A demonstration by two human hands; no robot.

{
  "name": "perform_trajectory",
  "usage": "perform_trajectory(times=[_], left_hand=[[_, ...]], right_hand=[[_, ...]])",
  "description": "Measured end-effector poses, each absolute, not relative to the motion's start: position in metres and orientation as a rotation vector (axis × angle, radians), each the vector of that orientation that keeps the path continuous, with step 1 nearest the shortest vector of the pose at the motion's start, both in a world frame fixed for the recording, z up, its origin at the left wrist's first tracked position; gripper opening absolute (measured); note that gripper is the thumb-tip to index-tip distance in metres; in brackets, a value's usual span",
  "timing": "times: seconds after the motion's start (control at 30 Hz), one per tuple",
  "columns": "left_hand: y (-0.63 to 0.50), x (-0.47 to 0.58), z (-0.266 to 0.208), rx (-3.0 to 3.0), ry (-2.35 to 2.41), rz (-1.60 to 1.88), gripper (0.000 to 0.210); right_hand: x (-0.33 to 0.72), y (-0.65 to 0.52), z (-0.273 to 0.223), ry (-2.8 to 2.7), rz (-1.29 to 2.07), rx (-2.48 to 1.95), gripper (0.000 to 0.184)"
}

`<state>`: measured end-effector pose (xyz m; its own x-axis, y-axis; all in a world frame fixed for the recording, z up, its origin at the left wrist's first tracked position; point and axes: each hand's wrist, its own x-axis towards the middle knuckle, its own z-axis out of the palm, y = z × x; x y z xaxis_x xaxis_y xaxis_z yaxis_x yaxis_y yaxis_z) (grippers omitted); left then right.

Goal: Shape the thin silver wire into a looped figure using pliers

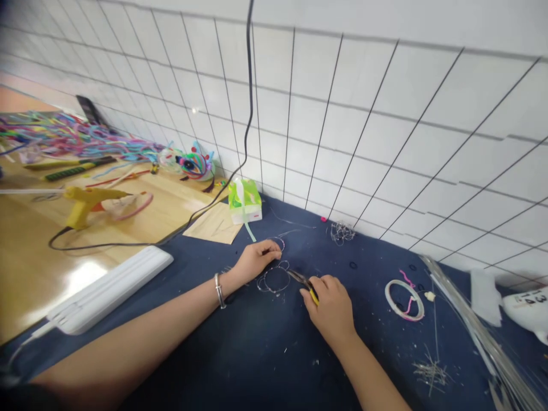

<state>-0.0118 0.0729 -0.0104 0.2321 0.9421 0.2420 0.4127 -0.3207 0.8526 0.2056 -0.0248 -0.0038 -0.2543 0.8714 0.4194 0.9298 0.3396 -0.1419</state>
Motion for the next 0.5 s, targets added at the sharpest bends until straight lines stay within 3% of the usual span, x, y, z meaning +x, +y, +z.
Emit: perform_trajectory(times=[0.23,0.5], left_hand=[[0.075,-0.013,-0.010,1.673,1.232,1.189,0.013],[0.058,-0.007,0.005,1.065,0.862,1.044,0.020]], right_hand=[[0.195,-0.021,-0.002,-2.223,-0.048,-1.498,0.024],[0.209,-0.020,0.005,-2.148,-0.380,-1.501,0.033]])
